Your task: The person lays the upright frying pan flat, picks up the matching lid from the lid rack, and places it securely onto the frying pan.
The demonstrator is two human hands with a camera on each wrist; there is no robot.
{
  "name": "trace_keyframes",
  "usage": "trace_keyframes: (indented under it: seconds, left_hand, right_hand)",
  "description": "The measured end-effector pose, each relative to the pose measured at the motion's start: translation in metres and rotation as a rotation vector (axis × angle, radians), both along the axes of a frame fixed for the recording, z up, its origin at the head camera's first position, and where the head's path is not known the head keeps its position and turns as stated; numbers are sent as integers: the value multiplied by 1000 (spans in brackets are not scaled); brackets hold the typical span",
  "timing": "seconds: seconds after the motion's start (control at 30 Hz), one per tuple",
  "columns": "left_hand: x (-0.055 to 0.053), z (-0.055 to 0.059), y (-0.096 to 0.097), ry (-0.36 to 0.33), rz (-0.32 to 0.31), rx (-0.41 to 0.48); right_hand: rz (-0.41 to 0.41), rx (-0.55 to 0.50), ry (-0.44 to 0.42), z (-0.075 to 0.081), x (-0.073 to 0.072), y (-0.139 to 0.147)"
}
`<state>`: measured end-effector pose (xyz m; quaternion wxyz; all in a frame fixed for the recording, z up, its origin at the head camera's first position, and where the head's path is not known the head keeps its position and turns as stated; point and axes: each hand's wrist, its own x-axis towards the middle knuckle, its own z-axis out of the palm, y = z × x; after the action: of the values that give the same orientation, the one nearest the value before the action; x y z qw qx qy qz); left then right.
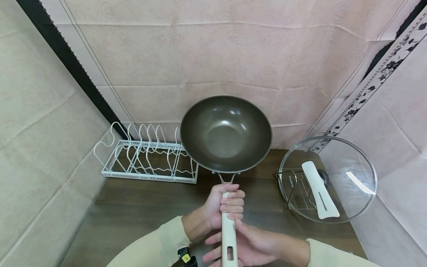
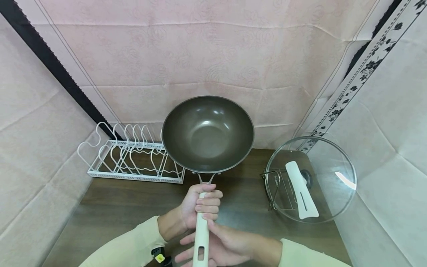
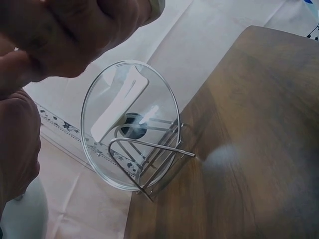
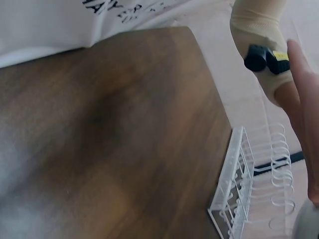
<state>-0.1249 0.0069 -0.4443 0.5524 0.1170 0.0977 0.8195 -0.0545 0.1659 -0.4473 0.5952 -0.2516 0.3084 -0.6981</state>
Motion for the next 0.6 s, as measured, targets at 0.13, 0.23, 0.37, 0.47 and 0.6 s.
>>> trace_keyframes:
  seconds: [0.13,0.23,0.37,0.47,0.6]
  left_hand:
    - [0,0,-1,6,-4,9]
    - [0,0,-3,6,-6,9]
    - [0,-1,-5,-5,-13,8]
    - [0,-1,-5,-5,-18,17]
    - [0,-1,-5,-3,-24,29]
  right_hand:
    - [56,44,63,4,-7,13]
    - [62,82,89,7,-14,25]
    - [41,131,100,12,-23,43]
    - [52,133,127,15,-29,54]
    - [103,105,184,18,-33,64]
